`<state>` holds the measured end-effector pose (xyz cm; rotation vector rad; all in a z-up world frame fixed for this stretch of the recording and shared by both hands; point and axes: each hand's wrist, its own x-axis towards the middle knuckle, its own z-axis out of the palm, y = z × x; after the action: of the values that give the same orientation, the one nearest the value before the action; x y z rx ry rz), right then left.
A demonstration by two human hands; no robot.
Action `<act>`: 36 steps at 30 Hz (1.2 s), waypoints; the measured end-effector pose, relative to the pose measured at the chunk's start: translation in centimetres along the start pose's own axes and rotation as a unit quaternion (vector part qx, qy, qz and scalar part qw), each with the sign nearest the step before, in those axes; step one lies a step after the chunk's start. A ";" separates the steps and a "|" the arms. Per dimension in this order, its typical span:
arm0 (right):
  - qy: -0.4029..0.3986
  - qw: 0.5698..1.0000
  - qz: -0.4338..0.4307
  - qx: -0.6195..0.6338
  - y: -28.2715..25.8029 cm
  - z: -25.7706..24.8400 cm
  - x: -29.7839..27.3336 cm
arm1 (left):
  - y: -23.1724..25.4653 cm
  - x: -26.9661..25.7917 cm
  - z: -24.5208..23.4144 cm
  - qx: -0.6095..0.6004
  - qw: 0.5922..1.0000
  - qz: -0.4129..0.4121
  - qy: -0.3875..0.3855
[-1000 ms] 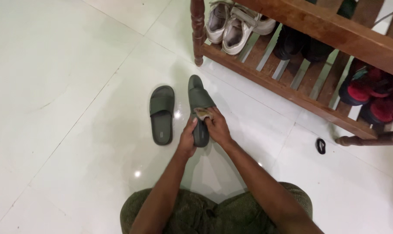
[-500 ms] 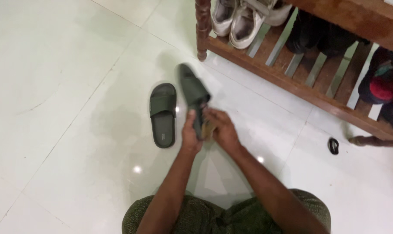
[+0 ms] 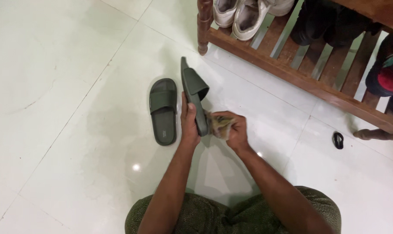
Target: The person sits on the floor and wipes a pair of green slides with a cloth. They clean the top strap, the footbed, and the sole of each slide one at a time, then place them back on the floor.
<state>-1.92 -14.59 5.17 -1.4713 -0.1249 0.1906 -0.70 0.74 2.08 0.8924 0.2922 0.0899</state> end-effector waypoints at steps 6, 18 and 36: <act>-0.018 0.926 -0.294 -0.234 -2.1 2.1 -1.4 | -1.5 1.6 -1.5 -0.064 0.993 -0.072 0.073; -0.014 0.819 -0.339 -0.464 -6.7 2.2 -0.5 | -4.3 -0.1 -1.9 -0.081 0.985 -0.128 -0.077; 0.067 0.996 -0.054 0.016 -2.5 -9.8 6.7 | -1.4 -3.7 -0.1 -0.145 0.884 -0.238 -0.376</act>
<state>6.69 -23.00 6.51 -1.4366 -0.0921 0.0050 -4.34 -0.74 1.73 0.4810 -0.2365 -0.6483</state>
